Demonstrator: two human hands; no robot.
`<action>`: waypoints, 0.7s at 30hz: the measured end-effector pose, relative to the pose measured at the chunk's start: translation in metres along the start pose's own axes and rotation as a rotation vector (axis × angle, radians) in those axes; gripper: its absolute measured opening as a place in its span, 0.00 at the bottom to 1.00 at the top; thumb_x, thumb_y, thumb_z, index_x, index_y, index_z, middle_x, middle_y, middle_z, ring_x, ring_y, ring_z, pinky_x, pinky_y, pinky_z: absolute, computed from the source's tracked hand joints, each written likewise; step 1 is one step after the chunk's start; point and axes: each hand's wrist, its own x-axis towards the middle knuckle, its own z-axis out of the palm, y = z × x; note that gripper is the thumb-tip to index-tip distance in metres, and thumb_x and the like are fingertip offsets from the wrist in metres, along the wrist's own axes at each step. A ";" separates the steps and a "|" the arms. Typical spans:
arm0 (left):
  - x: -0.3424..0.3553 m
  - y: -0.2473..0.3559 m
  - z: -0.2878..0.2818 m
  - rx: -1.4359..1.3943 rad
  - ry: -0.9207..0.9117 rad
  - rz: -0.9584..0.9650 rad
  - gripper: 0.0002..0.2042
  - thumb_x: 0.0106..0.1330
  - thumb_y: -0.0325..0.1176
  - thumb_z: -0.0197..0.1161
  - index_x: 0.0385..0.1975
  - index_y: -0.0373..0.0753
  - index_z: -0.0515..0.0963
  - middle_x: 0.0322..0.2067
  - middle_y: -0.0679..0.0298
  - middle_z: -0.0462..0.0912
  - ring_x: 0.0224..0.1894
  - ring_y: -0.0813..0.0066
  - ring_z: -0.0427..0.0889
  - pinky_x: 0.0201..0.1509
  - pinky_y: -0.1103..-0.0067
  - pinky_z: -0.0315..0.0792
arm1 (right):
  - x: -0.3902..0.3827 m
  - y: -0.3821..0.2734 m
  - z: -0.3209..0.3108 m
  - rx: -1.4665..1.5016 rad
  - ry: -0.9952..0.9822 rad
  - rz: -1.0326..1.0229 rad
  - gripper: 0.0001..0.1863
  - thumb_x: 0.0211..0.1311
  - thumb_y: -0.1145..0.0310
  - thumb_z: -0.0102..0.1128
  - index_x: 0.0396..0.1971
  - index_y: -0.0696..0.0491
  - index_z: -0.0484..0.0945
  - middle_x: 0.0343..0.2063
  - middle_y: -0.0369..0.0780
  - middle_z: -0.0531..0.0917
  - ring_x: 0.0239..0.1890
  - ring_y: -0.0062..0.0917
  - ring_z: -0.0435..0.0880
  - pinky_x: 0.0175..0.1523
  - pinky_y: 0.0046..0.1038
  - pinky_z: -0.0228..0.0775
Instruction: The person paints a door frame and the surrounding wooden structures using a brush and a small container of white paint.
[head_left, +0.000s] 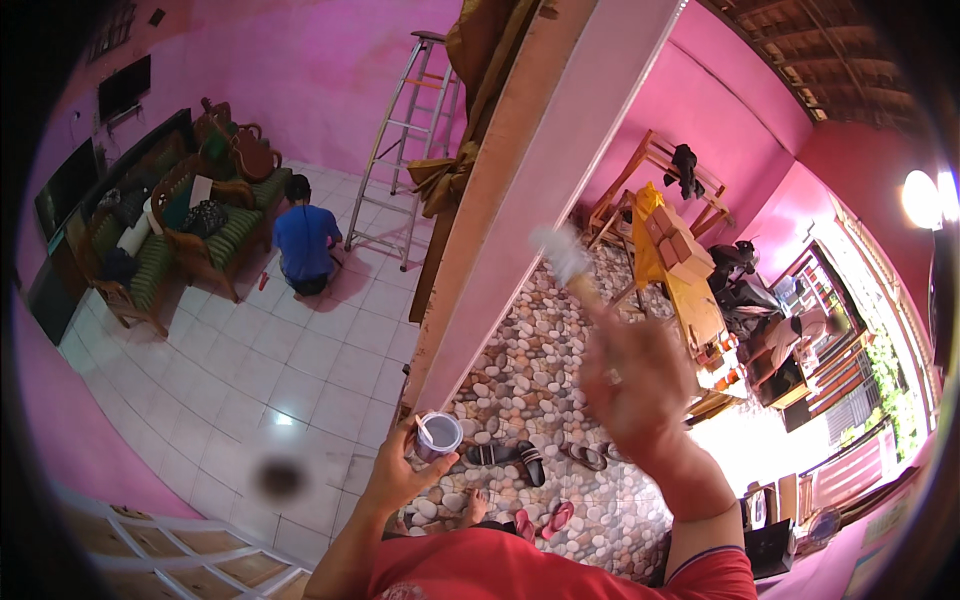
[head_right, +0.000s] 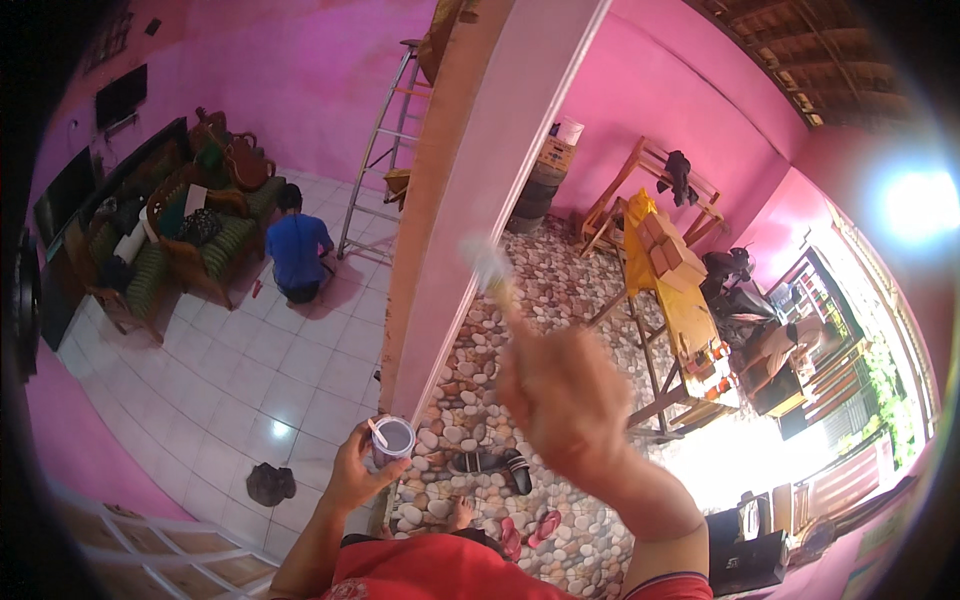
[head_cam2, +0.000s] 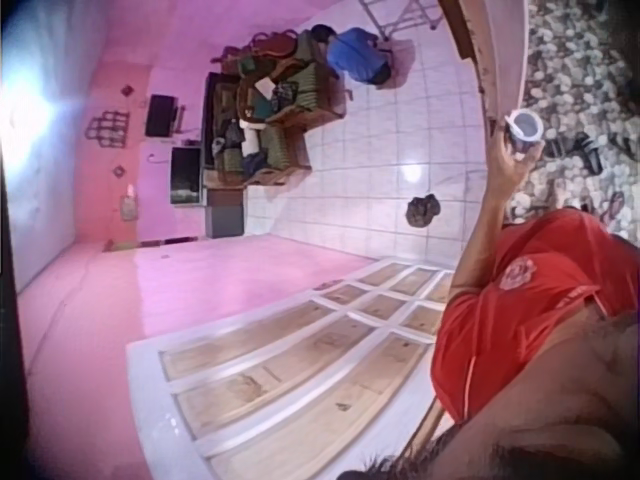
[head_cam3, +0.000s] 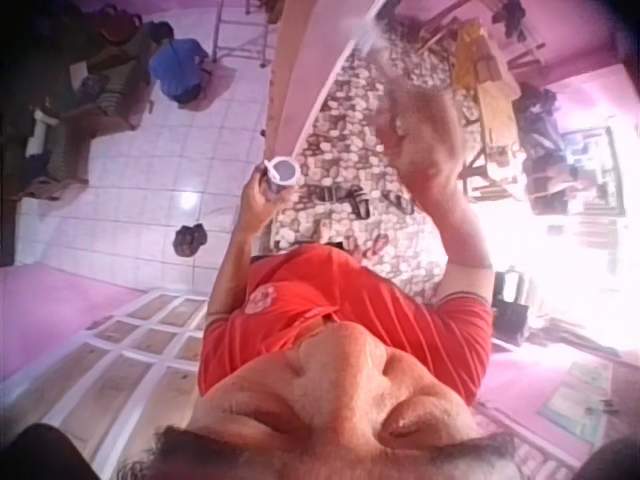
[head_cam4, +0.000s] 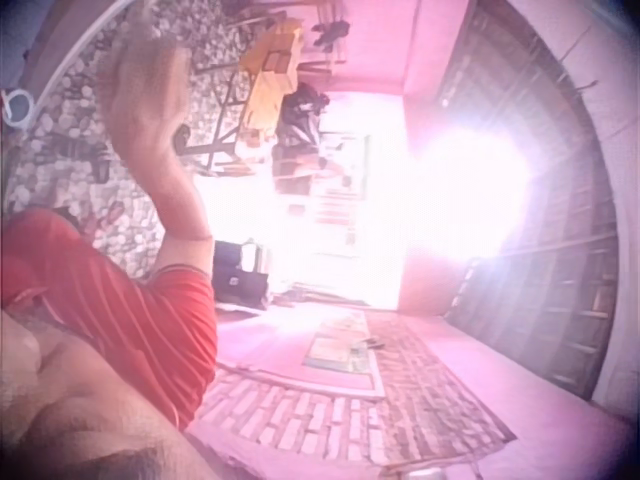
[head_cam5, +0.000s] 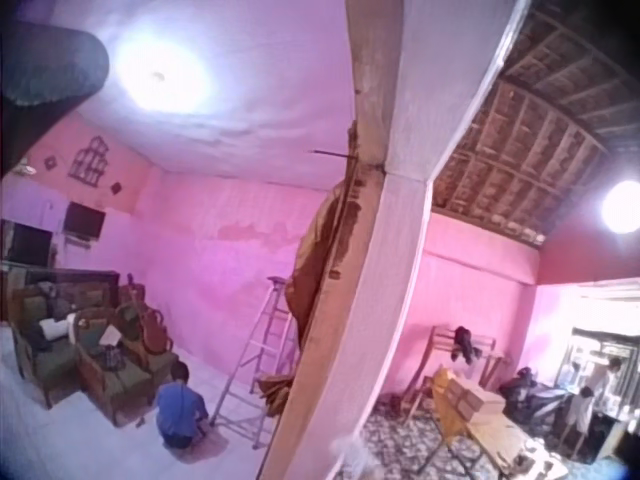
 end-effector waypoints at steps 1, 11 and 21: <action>0.001 0.000 0.001 -0.006 0.003 0.000 0.34 0.56 0.31 0.77 0.61 0.30 0.67 0.52 0.57 0.78 0.58 0.69 0.78 0.65 0.71 0.69 | -0.012 -0.009 0.010 0.057 -0.016 0.021 0.17 0.54 0.77 0.68 0.46 0.60 0.84 0.24 0.38 0.75 0.21 0.27 0.74 0.24 0.31 0.68; -0.006 0.001 -0.011 0.032 0.031 -0.074 0.33 0.56 0.34 0.78 0.59 0.31 0.68 0.51 0.57 0.79 0.55 0.69 0.79 0.62 0.72 0.71 | 0.010 0.007 0.011 0.029 0.214 0.121 0.14 0.59 0.80 0.64 0.46 0.60 0.84 0.24 0.38 0.75 0.23 0.25 0.75 0.25 0.30 0.69; -0.014 0.001 -0.016 0.030 0.041 -0.116 0.31 0.55 0.35 0.79 0.55 0.33 0.71 0.48 0.58 0.80 0.52 0.70 0.80 0.59 0.74 0.72 | -0.015 0.000 0.049 0.083 -0.043 0.058 0.14 0.58 0.76 0.66 0.46 0.59 0.83 0.23 0.37 0.73 0.21 0.25 0.73 0.23 0.29 0.66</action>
